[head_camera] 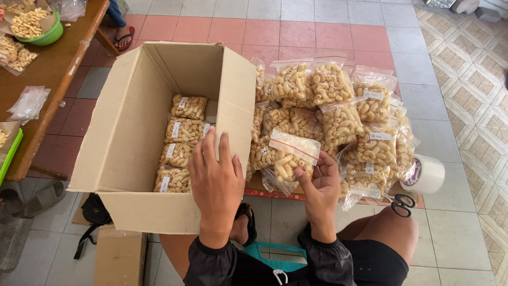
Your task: The person packs pre-sealed plastic bags of cashew nuts into a cardboard box. They pick up each bag, briefly inspect it, and place it into the box, arranging them in rows.
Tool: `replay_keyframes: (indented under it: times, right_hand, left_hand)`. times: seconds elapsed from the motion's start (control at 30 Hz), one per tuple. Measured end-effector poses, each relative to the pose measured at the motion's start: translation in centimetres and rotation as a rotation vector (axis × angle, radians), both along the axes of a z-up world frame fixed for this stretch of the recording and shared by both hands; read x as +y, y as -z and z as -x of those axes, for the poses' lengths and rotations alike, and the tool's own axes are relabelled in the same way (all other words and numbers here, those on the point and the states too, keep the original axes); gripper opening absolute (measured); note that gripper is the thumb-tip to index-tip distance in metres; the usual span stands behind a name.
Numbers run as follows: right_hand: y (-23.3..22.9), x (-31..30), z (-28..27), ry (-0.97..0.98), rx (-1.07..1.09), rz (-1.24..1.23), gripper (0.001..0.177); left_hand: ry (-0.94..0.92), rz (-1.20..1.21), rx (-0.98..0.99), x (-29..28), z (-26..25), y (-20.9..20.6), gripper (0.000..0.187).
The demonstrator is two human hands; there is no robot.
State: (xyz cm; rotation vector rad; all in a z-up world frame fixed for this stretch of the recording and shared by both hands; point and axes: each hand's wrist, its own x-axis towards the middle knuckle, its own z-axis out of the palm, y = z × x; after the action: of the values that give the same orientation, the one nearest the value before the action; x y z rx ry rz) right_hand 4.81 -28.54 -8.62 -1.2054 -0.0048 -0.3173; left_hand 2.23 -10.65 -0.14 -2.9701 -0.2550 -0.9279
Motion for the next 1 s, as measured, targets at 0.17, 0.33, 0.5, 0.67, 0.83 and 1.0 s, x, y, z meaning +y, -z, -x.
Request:
replay_keyframes:
  times: [0.17,0.33,0.5,0.67,0.83,1.0]
  right_hand:
    - [0.3,-0.6,0.5,-0.002,-0.049,-0.020,0.066]
    - [-0.8,-0.3,1.4,-0.054,-0.096,0.007,0.074]
    - [-1.3,0.2,2.1,-0.103,-0.122,-0.007,0.078]
    - [0.0,-0.4,1.6,-0.096,-0.109,0.005,0.076]
    - [-0.2,-0.1,1.7,-0.140,-0.100,0.012,0.079]
    - [-1.6,0.0,2.1,-0.171,-0.077,0.141,0.073]
  left_hand:
    - [0.303,0.357,-0.024,-2.6,0.3,-1.2,0.043]
    - [0.620,1.172,0.083,-4.5,0.6,-3.1,0.059]
    - [0.758,1.695,0.004,-5.2,-0.6,0.1,0.052]
    - [0.966,1.855,0.058,-4.7,-0.7,1.6,0.059]
    - [0.920,1.992,0.096,-4.7,-1.5,3.7,0.056]
    - [0.719,1.861,-0.024,-4.9,-1.2,3.2,0.030]
